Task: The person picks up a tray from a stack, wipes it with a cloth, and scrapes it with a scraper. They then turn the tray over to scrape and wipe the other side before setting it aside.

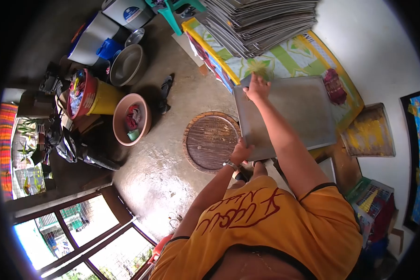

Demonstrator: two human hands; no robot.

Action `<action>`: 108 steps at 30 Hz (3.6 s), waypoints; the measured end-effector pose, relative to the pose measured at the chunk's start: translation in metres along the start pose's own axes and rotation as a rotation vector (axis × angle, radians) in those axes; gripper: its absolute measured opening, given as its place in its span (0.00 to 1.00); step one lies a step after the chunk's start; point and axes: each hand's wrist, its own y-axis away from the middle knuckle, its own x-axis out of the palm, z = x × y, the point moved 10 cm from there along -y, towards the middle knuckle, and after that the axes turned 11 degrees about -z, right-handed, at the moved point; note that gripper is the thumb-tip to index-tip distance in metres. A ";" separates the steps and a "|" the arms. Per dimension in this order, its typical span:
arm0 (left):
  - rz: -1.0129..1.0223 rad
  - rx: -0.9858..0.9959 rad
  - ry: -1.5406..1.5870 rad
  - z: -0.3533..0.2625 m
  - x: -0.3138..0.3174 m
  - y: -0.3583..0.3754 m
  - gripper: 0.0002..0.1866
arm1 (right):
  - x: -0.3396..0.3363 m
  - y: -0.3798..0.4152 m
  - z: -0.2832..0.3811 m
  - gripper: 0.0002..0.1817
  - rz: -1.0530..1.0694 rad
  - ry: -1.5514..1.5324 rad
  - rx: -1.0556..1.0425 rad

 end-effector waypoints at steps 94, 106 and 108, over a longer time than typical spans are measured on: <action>-0.144 0.259 -0.217 -0.017 -0.008 -0.012 0.57 | -0.012 -0.040 -0.192 0.16 -0.248 0.129 0.201; -0.163 0.279 -0.251 -0.014 -0.007 -0.016 0.57 | 0.007 -0.068 -0.253 0.05 -0.458 -0.208 0.206; -0.150 0.282 -0.239 -0.013 -0.006 -0.015 0.57 | 0.006 -0.034 -0.112 0.08 -0.465 0.446 -0.034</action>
